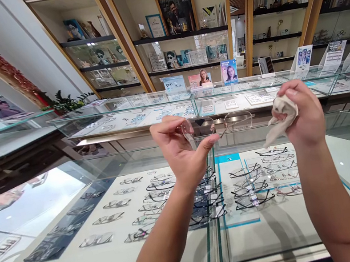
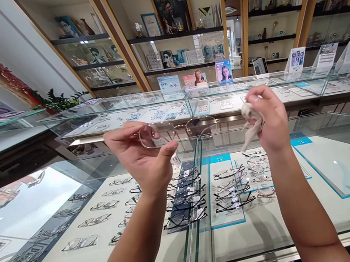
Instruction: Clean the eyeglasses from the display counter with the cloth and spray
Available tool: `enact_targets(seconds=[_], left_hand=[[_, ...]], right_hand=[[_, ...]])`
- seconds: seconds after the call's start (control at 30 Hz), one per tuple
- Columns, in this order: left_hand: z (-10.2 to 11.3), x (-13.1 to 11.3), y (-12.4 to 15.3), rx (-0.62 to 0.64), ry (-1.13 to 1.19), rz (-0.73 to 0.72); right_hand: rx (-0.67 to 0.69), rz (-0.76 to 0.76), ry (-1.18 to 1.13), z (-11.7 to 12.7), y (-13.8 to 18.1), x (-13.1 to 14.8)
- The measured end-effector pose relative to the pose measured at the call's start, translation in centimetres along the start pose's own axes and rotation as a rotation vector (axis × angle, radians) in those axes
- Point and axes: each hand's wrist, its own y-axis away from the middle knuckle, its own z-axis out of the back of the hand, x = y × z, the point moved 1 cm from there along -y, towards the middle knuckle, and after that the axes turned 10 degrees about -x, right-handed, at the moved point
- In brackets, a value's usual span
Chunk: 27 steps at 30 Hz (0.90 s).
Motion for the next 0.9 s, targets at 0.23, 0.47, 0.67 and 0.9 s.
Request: enact_targets(seconds=[0.23, 0.47, 0.67, 0.9], left_hand=[[0.6, 0.5, -0.4, 0.018, -0.058, -0.132], [0.4, 0.2, -0.3, 0.028, -0.092, -0.127], [0.3, -0.1, -0.4, 0.037, -0.086, -0.091], [1.5, -0.9, -1.5, -0.19, 0.011, -0.075]], right_hand=[[0.282, 0.151, 0.345, -3.7, 3.9, 2.5], [0.126, 0.36, 0.427, -4.8, 4.7, 1.6], [0.066, 0.49, 0.43, -4.8, 4.9, 1.7], [-0.069, 0.569, 0.468, -3.8, 4.6, 2.1]])
